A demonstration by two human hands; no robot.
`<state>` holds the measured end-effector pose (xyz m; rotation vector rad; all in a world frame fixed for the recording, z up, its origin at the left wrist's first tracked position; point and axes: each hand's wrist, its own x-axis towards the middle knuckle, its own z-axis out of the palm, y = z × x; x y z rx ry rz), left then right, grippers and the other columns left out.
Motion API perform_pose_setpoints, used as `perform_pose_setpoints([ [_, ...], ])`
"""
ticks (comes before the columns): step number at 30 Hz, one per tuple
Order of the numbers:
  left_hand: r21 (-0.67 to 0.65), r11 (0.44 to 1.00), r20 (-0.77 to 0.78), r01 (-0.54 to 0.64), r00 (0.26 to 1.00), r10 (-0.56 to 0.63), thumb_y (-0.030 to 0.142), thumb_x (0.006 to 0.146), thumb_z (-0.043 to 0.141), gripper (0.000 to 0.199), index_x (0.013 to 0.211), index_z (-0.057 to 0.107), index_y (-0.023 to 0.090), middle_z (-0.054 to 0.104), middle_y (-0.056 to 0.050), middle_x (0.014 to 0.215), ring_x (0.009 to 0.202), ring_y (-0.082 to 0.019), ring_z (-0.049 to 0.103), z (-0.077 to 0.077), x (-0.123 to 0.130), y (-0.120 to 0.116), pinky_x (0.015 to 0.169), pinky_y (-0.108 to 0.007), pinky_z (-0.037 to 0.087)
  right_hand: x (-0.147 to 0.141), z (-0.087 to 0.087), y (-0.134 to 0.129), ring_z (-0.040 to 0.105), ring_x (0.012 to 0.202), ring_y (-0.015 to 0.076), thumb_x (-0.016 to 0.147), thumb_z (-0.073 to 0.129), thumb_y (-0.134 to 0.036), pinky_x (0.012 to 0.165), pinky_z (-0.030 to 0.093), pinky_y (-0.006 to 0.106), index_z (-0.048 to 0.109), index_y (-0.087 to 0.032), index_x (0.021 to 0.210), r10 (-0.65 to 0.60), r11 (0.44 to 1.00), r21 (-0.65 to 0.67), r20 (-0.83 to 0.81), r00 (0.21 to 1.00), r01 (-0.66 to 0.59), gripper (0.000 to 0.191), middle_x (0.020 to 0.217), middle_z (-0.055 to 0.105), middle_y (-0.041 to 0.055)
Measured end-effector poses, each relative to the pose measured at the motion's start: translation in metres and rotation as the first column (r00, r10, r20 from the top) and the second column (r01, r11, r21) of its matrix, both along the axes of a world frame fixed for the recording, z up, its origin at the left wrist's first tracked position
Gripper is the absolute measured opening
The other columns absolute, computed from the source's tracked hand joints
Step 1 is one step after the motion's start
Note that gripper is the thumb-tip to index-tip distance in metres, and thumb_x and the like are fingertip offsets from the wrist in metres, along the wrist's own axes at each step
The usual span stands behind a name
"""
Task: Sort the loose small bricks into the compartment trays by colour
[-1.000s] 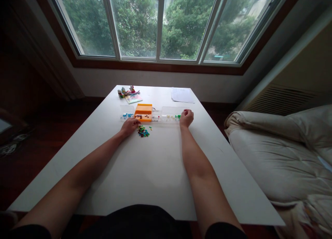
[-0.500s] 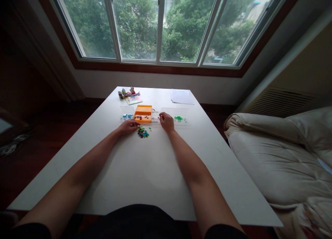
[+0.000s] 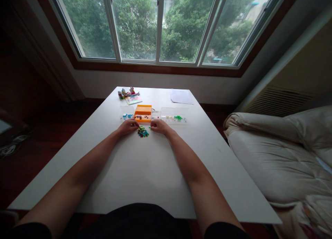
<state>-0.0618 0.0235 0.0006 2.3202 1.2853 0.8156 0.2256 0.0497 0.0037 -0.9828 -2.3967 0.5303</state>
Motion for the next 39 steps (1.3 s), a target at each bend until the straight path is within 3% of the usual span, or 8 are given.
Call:
perform_pose_setpoints([
  [5, 0.009, 1.000, -0.015, -0.027, 1.000, 0.027, 0.024, 0.082, 0.066, 0.015, 0.089, 0.078, 0.019, 0.068, -0.004, 0.090, 0.076, -0.015, 0.060, -0.002, -0.001, 0.000, 0.073, -0.027, 0.051, -0.004, 0.003, -0.003, 0.048, 0.064, 0.0114, 0.076, 0.063, -0.024, 0.062, 0.032, 0.023, 0.063, -0.019, 0.074, 0.073, 0.996, 0.039, 0.089, 0.993, -0.077, 0.006, 0.070, 0.059, -0.0029],
  [8, 0.022, 0.999, -0.021, -0.037, 0.999, 0.037, 0.023, 0.082, 0.065, 0.015, 0.089, 0.078, 0.019, 0.069, -0.004, 0.089, 0.075, -0.015, 0.060, -0.003, -0.002, 0.001, 0.072, -0.027, 0.050, -0.007, -0.001, -0.002, 0.048, 0.064, 0.0118, 0.076, 0.060, -0.020, 0.063, 0.034, 0.023, 0.061, -0.019, 0.072, 0.038, 0.997, 0.058, 0.054, 0.998, -0.041, 0.004, 0.070, 0.059, -0.0027],
  [11, 0.032, 0.998, -0.027, -0.046, 0.999, 0.046, 0.021, 0.082, 0.064, 0.015, 0.088, 0.077, 0.019, 0.069, -0.004, 0.088, 0.075, -0.015, 0.060, -0.003, -0.003, 0.001, 0.072, -0.026, 0.050, -0.006, -0.004, -0.001, 0.051, 0.069, 0.0139, 0.079, 0.060, -0.022, 0.068, 0.039, 0.025, 0.062, -0.019, 0.075, -0.136, 0.979, 0.139, -0.088, 0.987, 0.148, 0.005, 0.075, 0.062, -0.0001],
  [16, 0.038, 0.997, -0.032, -0.066, 0.997, 0.067, 0.022, 0.082, 0.064, 0.016, 0.090, 0.078, 0.020, 0.070, -0.004, 0.088, 0.075, -0.015, 0.060, -0.001, -0.001, -0.001, 0.073, -0.026, 0.050, 0.012, -0.001, 0.007, 0.057, 0.075, 0.0174, 0.091, 0.053, -0.031, 0.075, 0.045, 0.029, 0.064, -0.019, 0.090, -0.457, 0.826, 0.160, -0.371, 0.809, 0.540, 0.016, 0.082, 0.066, 0.0044],
  [22, 0.065, 0.994, -0.029, -0.084, 0.996, 0.086, 0.022, 0.083, 0.064, 0.016, 0.092, 0.077, 0.020, 0.070, -0.004, 0.088, 0.075, -0.016, 0.061, -0.003, 0.002, -0.001, 0.073, -0.027, 0.050, 0.031, -0.007, 0.018, 0.062, 0.076, 0.0194, 0.090, 0.052, -0.032, 0.079, 0.048, 0.032, 0.067, -0.019, 0.102, -0.604, 0.745, 0.015, -0.407, 0.685, 0.667, 0.023, 0.085, 0.070, 0.0062],
  [27, 0.062, 0.990, -0.031, -0.125, 0.991, 0.127, 0.020, 0.084, 0.062, 0.020, 0.098, 0.077, 0.020, 0.072, -0.004, 0.089, 0.077, -0.017, 0.062, -0.004, 0.002, 0.000, 0.074, -0.028, 0.050, 0.021, -0.007, 0.014, 0.063, 0.078, 0.0195, 0.091, 0.049, -0.028, 0.077, 0.048, 0.030, 0.069, -0.019, 0.102, -0.534, 0.787, 0.088, -0.397, 0.746, 0.610, 0.025, 0.087, 0.071, 0.0057],
  [33, 0.094, 0.982, -0.079, -0.164, 0.982, 0.171, 0.023, 0.086, 0.062, 0.018, 0.095, 0.077, 0.022, 0.071, -0.005, 0.090, 0.078, -0.019, 0.063, -0.002, 0.006, -0.003, 0.074, -0.030, 0.049, -0.011, -0.014, 0.001, 0.061, 0.077, 0.0174, 0.091, 0.053, -0.021, 0.076, 0.045, 0.027, 0.072, -0.022, 0.097, -0.265, 0.932, 0.197, -0.203, 0.943, 0.305, 0.019, 0.085, 0.070, 0.0021],
  [39, 0.174, 0.965, -0.132, -0.195, 0.967, 0.220, 0.027, 0.090, 0.061, 0.016, 0.089, 0.076, 0.021, 0.070, -0.008, 0.092, 0.085, -0.023, 0.063, 0.001, 0.020, -0.010, 0.078, -0.033, 0.048, -0.029, -0.021, -0.001, 0.061, 0.085, 0.0188, 0.092, 0.057, -0.018, 0.080, 0.045, 0.028, 0.073, -0.022, 0.092, -0.125, 0.967, 0.220, -0.034, 0.992, 0.129, 0.017, 0.093, 0.070, 0.0051],
])
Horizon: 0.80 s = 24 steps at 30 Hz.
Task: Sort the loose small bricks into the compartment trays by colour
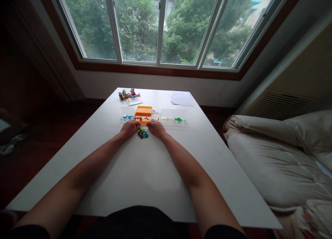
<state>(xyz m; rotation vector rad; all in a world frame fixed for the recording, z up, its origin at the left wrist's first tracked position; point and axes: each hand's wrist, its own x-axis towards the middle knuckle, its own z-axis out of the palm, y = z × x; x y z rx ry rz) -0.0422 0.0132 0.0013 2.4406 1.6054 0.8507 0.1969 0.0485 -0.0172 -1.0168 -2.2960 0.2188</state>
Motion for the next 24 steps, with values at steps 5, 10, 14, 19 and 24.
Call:
perform_pose_setpoints([
  [5, -0.048, 0.998, 0.066, -0.043, 0.997, 0.046, 0.026, 0.090, 0.063, 0.014, 0.095, 0.075, 0.022, 0.073, -0.006, 0.094, 0.086, -0.022, 0.064, -0.001, 0.000, 0.002, 0.079, -0.031, 0.048, -0.005, -0.001, -0.001, 0.061, 0.089, 0.0191, 0.093, 0.057, -0.017, 0.083, 0.046, 0.029, 0.075, -0.022, 0.098, -0.011, 1.000, -0.027, -0.024, 1.000, 0.010, 0.019, 0.097, 0.069, 0.0053],
  [10, -0.148, 0.981, 0.178, -0.123, 0.973, 0.148, 0.029, 0.096, 0.052, 0.025, 0.103, 0.075, 0.022, 0.076, -0.006, 0.099, 0.089, -0.022, 0.067, -0.004, -0.004, 0.009, 0.080, -0.031, 0.048, -0.016, -0.001, -0.006, 0.059, 0.098, 0.0206, 0.093, 0.058, -0.014, 0.087, 0.046, 0.030, 0.075, -0.025, 0.112, 0.021, 1.000, -0.024, 0.053, 0.998, -0.019, 0.028, 0.105, 0.067, 0.0067],
  [14, -0.191, 0.970, 0.213, -0.153, 0.958, 0.193, 0.028, 0.096, 0.051, 0.028, 0.108, 0.075, 0.022, 0.077, -0.006, 0.104, 0.093, -0.022, 0.068, -0.005, -0.004, 0.012, 0.085, -0.030, 0.048, -0.020, 0.001, -0.009, 0.058, 0.103, 0.0214, 0.096, 0.057, -0.015, 0.092, 0.044, 0.031, 0.074, -0.026, 0.119, 0.052, 0.999, -0.019, 0.133, 0.990, -0.050, 0.031, 0.108, 0.065, 0.0072],
  [19, -0.183, 0.972, 0.187, -0.146, 0.966, 0.181, 0.031, 0.097, 0.050, 0.029, 0.106, 0.075, 0.021, 0.076, -0.006, 0.107, 0.096, -0.021, 0.067, -0.006, -0.003, 0.011, 0.085, -0.029, 0.047, -0.020, 0.006, -0.013, 0.057, 0.105, 0.0210, 0.095, 0.062, -0.021, 0.095, 0.044, 0.030, 0.076, -0.026, 0.115, 0.081, 0.996, -0.050, 0.144, 0.986, -0.075, 0.024, 0.106, 0.065, 0.0067],
  [24, -0.178, 0.972, 0.163, -0.152, 0.970, 0.182, 0.034, 0.098, 0.048, 0.030, 0.103, 0.075, 0.020, 0.076, -0.007, 0.103, 0.093, -0.021, 0.066, -0.004, -0.002, 0.010, 0.080, -0.029, 0.045, -0.021, 0.007, -0.013, 0.058, 0.101, 0.0207, 0.097, 0.062, -0.023, 0.094, 0.045, 0.032, 0.075, -0.025, 0.120, 0.085, 0.996, -0.041, 0.122, 0.989, -0.080, 0.027, 0.105, 0.065, 0.0074],
])
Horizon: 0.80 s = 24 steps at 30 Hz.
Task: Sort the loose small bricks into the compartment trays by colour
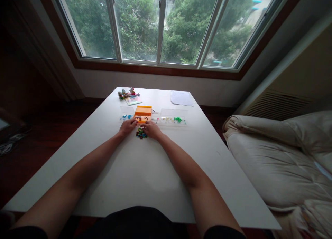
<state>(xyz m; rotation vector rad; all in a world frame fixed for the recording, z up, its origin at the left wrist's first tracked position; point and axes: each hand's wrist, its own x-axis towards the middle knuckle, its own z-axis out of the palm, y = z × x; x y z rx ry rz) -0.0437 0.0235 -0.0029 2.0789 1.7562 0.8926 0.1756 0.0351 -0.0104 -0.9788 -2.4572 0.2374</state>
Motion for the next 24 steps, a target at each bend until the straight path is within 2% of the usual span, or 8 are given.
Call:
perform_pose_setpoints([
  [8, 0.007, 1.000, 0.006, 0.006, 1.000, -0.006, 0.033, 0.097, 0.049, 0.030, 0.101, 0.075, 0.020, 0.076, -0.007, 0.101, 0.091, -0.021, 0.066, 0.001, 0.000, -0.001, 0.079, -0.029, 0.044, -0.002, -0.001, 0.003, 0.059, 0.105, 0.0205, 0.095, 0.060, -0.019, 0.095, 0.045, 0.030, 0.076, -0.027, 0.117, -0.011, 1.000, -0.023, 0.021, 1.000, 0.011, 0.028, 0.108, 0.066, 0.0066],
  [14, 0.044, 0.999, 0.021, -0.008, 1.000, 0.007, 0.034, 0.098, 0.048, 0.030, 0.100, 0.075, 0.021, 0.075, -0.007, 0.100, 0.089, -0.020, 0.064, -0.002, -0.004, 0.001, 0.075, -0.029, 0.042, -0.012, 0.009, 0.008, 0.063, 0.095, 0.0169, 0.093, 0.060, -0.016, 0.085, 0.046, 0.025, 0.076, -0.024, 0.116, -0.060, 0.997, -0.046, 0.047, 0.997, 0.062, 0.029, 0.105, 0.071, 0.0050],
  [20, 0.047, 0.998, 0.036, -0.049, 0.998, 0.048, 0.036, 0.100, 0.046, 0.033, 0.095, 0.075, 0.019, 0.075, -0.008, 0.096, 0.083, -0.020, 0.063, -0.002, -0.006, 0.002, 0.071, -0.029, 0.040, -0.035, 0.027, 0.016, 0.065, 0.101, 0.0189, 0.092, 0.060, -0.010, 0.090, 0.047, 0.026, 0.074, -0.022, 0.120, 0.058, 0.998, -0.039, 0.143, 0.988, -0.053, 0.034, 0.115, 0.072, 0.0081],
  [24, 0.049, 0.998, 0.039, -0.042, 0.998, 0.040, 0.035, 0.100, 0.047, 0.033, 0.093, 0.075, 0.019, 0.074, -0.008, 0.094, 0.081, -0.020, 0.062, 0.000, -0.006, 0.001, 0.071, -0.029, 0.040, -0.043, 0.029, 0.021, 0.065, 0.101, 0.0196, 0.089, 0.057, -0.005, 0.090, 0.047, 0.027, 0.074, -0.019, 0.117, 0.106, 0.994, -0.010, 0.168, 0.980, -0.106, 0.035, 0.116, 0.072, 0.0091],
])
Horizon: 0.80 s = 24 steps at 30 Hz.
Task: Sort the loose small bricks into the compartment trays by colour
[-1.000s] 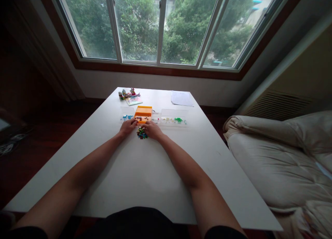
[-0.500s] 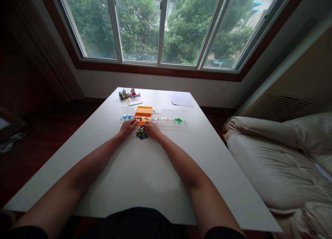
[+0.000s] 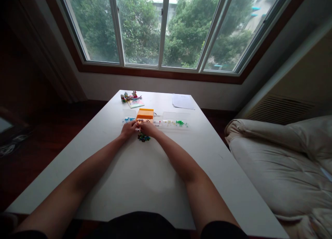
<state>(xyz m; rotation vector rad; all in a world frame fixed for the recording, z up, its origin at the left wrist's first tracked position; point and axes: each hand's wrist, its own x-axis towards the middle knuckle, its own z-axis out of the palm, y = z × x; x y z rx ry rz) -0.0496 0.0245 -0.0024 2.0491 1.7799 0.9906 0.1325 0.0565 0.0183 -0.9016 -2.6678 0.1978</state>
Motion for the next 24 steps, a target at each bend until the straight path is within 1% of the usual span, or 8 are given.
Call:
perform_pose_setpoints([
  [4, -0.016, 1.000, 0.007, 0.002, 1.000, -0.002, 0.035, 0.100, 0.047, 0.033, 0.090, 0.074, 0.020, 0.074, -0.007, 0.093, 0.081, -0.020, 0.062, 0.0026, 0.0002, -0.0024, 0.070, -0.029, 0.040, 0.0036, -0.0034, 0.0064, 0.066, 0.095, 0.0190, 0.087, 0.060, -0.008, 0.087, 0.046, 0.026, 0.076, -0.017, 0.100, 0.008, 1.000, -0.011, 0.039, 0.999, -0.008, 0.022, 0.104, 0.074, 0.0077],
  [6, -0.015, 1.000, 0.007, -0.005, 1.000, 0.005, 0.036, 0.100, 0.046, 0.033, 0.090, 0.074, 0.020, 0.074, -0.007, 0.092, 0.081, -0.019, 0.062, 0.0033, 0.0003, -0.0036, 0.070, -0.029, 0.039, 0.0066, -0.0046, 0.0086, 0.066, 0.095, 0.0184, 0.087, 0.060, -0.009, 0.087, 0.046, 0.026, 0.075, -0.017, 0.100, 0.018, 1.000, -0.018, 0.042, 0.999, -0.017, 0.022, 0.104, 0.074, 0.0076],
  [9, -0.011, 1.000, 0.000, -0.010, 1.000, 0.010, 0.036, 0.100, 0.046, 0.033, 0.089, 0.074, 0.020, 0.074, -0.007, 0.092, 0.080, -0.019, 0.062, 0.0035, 0.0005, -0.0046, 0.070, -0.029, 0.039, 0.0082, -0.0054, 0.0104, 0.065, 0.096, 0.0178, 0.087, 0.060, -0.008, 0.087, 0.045, 0.025, 0.075, -0.018, 0.105, 0.075, 0.997, -0.021, 0.032, 0.997, -0.074, 0.025, 0.107, 0.073, 0.0078],
  [11, -0.016, 1.000, -0.010, -0.016, 1.000, 0.016, 0.036, 0.100, 0.046, 0.033, 0.090, 0.074, 0.020, 0.074, -0.007, 0.092, 0.080, -0.019, 0.062, 0.0036, 0.0006, -0.0047, 0.070, -0.029, 0.039, 0.0068, -0.0052, 0.0110, 0.064, 0.096, 0.0178, 0.088, 0.059, -0.008, 0.085, 0.045, 0.025, 0.075, -0.018, 0.103, 0.105, 0.994, -0.023, 0.035, 0.994, -0.105, 0.024, 0.107, 0.073, 0.0081],
  [13, -0.018, 1.000, -0.018, -0.018, 1.000, 0.018, 0.036, 0.099, 0.046, 0.033, 0.090, 0.074, 0.020, 0.074, -0.007, 0.092, 0.080, -0.019, 0.062, 0.0037, 0.0006, -0.0044, 0.070, -0.029, 0.039, 0.0044, -0.0043, 0.0111, 0.064, 0.096, 0.0179, 0.089, 0.059, -0.008, 0.085, 0.044, 0.025, 0.076, -0.018, 0.099, 0.108, 0.994, -0.024, 0.044, 0.993, -0.107, 0.021, 0.107, 0.074, 0.0084],
  [16, -0.014, 1.000, -0.015, -0.011, 1.000, 0.011, 0.035, 0.099, 0.047, 0.032, 0.091, 0.074, 0.020, 0.074, -0.007, 0.092, 0.081, -0.020, 0.062, 0.0039, 0.0005, -0.0041, 0.072, -0.029, 0.040, 0.0019, -0.0017, 0.0095, 0.063, 0.095, 0.0180, 0.092, 0.059, -0.012, 0.085, 0.044, 0.025, 0.076, -0.017, 0.094, 0.074, 0.997, -0.018, 0.076, 0.994, -0.073, 0.018, 0.105, 0.074, 0.0090],
  [20, -0.018, 0.999, -0.016, -0.026, 1.000, 0.026, 0.036, 0.099, 0.047, 0.032, 0.090, 0.073, 0.020, 0.074, -0.007, 0.092, 0.082, -0.020, 0.062, 0.0033, 0.0003, -0.0043, 0.073, -0.029, 0.041, 0.0035, 0.0000, 0.0069, 0.063, 0.092, 0.0182, 0.094, 0.056, -0.013, 0.086, 0.044, 0.026, 0.077, -0.016, 0.093, 0.048, 0.999, -0.001, 0.110, 0.993, -0.048, 0.021, 0.102, 0.074, 0.0098],
  [24, -0.020, 1.000, -0.015, -0.021, 1.000, 0.020, 0.035, 0.099, 0.048, 0.031, 0.090, 0.074, 0.020, 0.074, -0.007, 0.092, 0.081, -0.019, 0.062, 0.0028, 0.0003, -0.0046, 0.072, -0.029, 0.040, 0.0070, -0.0022, 0.0070, 0.065, 0.097, 0.0183, 0.089, 0.058, -0.008, 0.088, 0.045, 0.026, 0.076, -0.017, 0.106, 0.026, 1.000, 0.003, 0.070, 0.997, -0.026, 0.027, 0.109, 0.073, 0.0087],
])
